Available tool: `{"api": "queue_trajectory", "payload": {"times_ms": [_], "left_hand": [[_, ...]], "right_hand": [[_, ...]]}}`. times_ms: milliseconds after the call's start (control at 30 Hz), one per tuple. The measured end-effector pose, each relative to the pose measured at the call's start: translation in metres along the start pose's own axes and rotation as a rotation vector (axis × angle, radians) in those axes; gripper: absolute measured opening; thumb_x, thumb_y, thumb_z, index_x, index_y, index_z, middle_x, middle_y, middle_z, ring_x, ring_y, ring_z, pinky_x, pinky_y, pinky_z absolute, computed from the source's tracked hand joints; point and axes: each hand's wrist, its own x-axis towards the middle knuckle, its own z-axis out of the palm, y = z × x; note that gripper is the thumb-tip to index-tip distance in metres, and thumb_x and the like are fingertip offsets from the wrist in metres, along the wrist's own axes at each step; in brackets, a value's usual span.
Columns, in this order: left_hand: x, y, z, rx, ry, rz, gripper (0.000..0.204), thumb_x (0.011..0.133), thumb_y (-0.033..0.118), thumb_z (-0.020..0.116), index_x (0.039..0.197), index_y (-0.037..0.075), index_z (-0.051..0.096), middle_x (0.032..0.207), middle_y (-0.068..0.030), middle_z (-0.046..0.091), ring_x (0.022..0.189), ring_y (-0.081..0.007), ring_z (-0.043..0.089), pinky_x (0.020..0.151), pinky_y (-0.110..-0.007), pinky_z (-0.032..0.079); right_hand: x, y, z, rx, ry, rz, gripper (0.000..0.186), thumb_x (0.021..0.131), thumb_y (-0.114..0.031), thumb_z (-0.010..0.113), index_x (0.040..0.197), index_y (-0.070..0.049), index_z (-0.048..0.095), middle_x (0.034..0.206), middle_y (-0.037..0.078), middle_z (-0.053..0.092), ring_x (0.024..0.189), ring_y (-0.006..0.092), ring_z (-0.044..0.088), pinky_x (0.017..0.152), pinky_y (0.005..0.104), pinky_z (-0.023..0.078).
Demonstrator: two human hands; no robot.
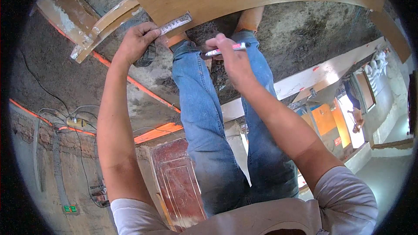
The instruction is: Measuring and marking floor tiles for placement on a prepared surface.
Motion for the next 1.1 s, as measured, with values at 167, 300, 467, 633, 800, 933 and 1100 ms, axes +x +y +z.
{"api": "queue_trajectory", "payload": {"times_ms": [167, 300, 467, 633, 800, 933, 1100], "left_hand": [[0.002, -0.008, -0.003, -0.019, -0.015, 0.01, 0.018, 0.084, 0.017, 0.057, 0.086, -0.001, 0.062, 0.082, -0.0041, 0.059, 0.079, -0.0132, 0.052, 0.075, -0.027, 0.042], [0.005, 0.0, -0.007, -0.008, -0.021, 0.015, 0.018, 0.085, 0.017, 0.057, 0.085, 0.0, 0.061, 0.081, -0.004, 0.057, 0.08, -0.0141, 0.052, 0.076, -0.027, 0.041], [0.013, 0.004, -0.033, -0.012, -0.015, 0.038, 0.017, 0.085, 0.017, 0.056, 0.083, 0.0, 0.06, 0.08, -0.0018, 0.056, 0.078, -0.0126, 0.05, 0.075, -0.025, 0.04], [0.022, 0.008, -0.053, -0.095, -0.023, 0.002, 0.018, 0.086, 0.017, 0.056, 0.081, 0.0, 0.059, 0.078, 0.0002, 0.054, 0.075, -0.0113, 0.048, 0.072, -0.025, 0.04], [0.022, 0.011, -0.056, -0.053, -0.016, 0.024, 0.018, 0.086, 0.018, 0.056, 0.08, 0.001, 0.058, 0.08, -0.0004, 0.053, 0.077, -0.012, 0.048, 0.073, -0.025, 0.039], [0.023, 0.01, -0.055, -0.06, -0.01, 0.018, 0.019, 0.085, 0.018, 0.056, 0.079, 0.001, 0.058, 0.081, -0.0009, 0.053, 0.079, -0.013, 0.048, 0.075, -0.025, 0.038], [0.023, 0.01, -0.056, -0.069, -0.03, 0.033, 0.019, 0.085, 0.018, 0.057, 0.08, 0.0, 0.059, 0.08, -0.0009, 0.053, 0.079, -0.0126, 0.049, 0.075, -0.025, 0.039]], "right_hand": [[-0.009, 0.001, -0.014, -0.269, 0.007, -0.138, 0.042, 0.09, -0.039, 0.043, 0.085, -0.001, 0.06, 0.084, 0.012, 0.062, 0.08, 0.0196, 0.058, 0.072, 0.0338, 0.044], [-0.016, -0.002, -0.013, -0.228, 0.039, -0.233, 0.03, 0.089, -0.03, 0.049, 0.084, -0.002, 0.058, 0.079, 0.009, 0.059, 0.071, 0.0162, 0.055, 0.064, 0.0313, 0.044], [-0.008, -0.025, 0.002, -0.203, 0.074, -0.408, 0.016, 0.083, -0.018, 0.061, 0.086, -0.003, 0.057, 0.077, 0.006, 0.057, 0.068, 0.0128, 0.052, 0.063, 0.0265, 0.044], [0.017, -0.036, 0.018, -0.185, 0.129, -0.647, 0.018, 0.082, -0.016, 0.062, 0.093, -0.003, 0.058, 0.081, 0.01, 0.06, 0.073, 0.0194, 0.057, 0.067, 0.0293, 0.046], [0.035, -0.038, 0.028, -0.288, 0.154, -0.774, 0.021, 0.08, -0.016, 0.06, 0.097, -0.004, 0.058, 0.086, 0.014, 0.06, 0.078, 0.028, 0.058, 0.07, 0.0332, 0.047], [0.038, -0.037, 0.034, -0.376, 0.177, -0.809, 0.025, 0.079, -0.017, 0.06, 0.102, -0.006, 0.057, 0.091, 0.014, 0.059, 0.083, 0.0295, 0.057, 0.072, 0.0344, 0.047], [0.04, -0.033, 0.036, -0.399, 0.152, -0.779, 0.027, 0.08, -0.018, 0.059, 0.104, -0.006, 0.056, 0.095, 0.015, 0.059, 0.087, 0.0315, 0.057, 0.075, 0.0361, 0.047]]}}
